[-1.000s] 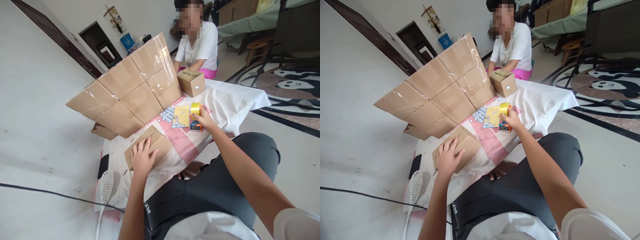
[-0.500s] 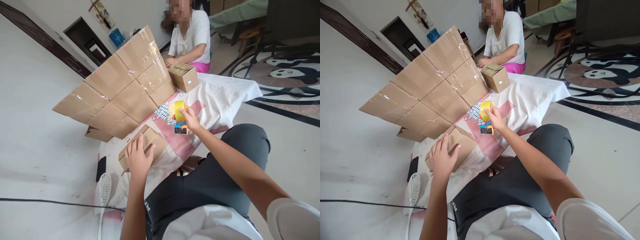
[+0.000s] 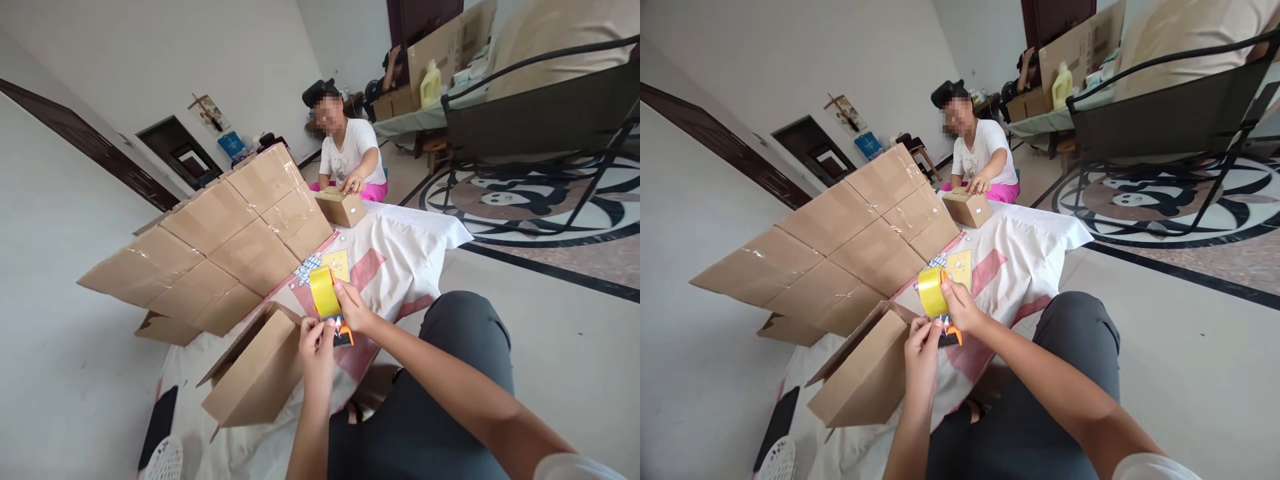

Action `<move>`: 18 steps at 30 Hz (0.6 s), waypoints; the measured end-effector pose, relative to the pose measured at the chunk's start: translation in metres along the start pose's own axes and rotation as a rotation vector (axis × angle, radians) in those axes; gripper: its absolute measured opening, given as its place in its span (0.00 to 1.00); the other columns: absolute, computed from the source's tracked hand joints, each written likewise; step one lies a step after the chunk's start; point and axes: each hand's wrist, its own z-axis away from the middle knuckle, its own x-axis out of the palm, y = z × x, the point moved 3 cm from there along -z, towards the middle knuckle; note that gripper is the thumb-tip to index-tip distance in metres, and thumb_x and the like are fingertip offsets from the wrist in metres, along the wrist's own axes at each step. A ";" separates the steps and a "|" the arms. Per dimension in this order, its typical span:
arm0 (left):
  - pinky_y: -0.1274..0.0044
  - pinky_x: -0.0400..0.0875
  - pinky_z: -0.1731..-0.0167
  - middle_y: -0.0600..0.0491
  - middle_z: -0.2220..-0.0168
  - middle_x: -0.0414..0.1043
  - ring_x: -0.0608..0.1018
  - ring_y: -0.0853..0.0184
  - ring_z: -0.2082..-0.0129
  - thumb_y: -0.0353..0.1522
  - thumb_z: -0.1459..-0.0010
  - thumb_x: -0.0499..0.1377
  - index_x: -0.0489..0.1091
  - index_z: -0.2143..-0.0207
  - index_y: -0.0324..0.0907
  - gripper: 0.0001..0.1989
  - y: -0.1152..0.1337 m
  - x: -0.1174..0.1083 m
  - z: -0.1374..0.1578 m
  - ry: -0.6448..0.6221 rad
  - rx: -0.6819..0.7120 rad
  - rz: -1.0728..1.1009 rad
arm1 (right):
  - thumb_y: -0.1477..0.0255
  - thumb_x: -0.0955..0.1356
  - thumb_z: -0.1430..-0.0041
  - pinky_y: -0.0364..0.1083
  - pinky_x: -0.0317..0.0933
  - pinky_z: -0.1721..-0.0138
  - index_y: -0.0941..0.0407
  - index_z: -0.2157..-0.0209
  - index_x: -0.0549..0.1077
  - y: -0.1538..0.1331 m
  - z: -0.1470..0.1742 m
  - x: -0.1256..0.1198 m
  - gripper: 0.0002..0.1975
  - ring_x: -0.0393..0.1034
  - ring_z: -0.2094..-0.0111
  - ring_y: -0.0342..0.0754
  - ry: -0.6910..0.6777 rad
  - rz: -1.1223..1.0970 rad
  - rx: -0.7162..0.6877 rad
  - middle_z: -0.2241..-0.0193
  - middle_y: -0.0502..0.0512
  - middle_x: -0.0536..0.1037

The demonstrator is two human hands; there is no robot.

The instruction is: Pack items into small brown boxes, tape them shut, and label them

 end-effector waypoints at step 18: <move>0.72 0.65 0.71 0.51 0.78 0.74 0.75 0.63 0.75 0.39 0.35 0.56 0.76 0.77 0.49 0.18 -0.017 -0.024 0.041 0.040 0.521 -0.522 | 0.48 0.63 0.44 0.48 0.63 0.76 0.51 0.78 0.65 -0.005 -0.004 0.019 0.22 0.67 0.78 0.51 0.033 -0.689 0.440 0.85 0.51 0.69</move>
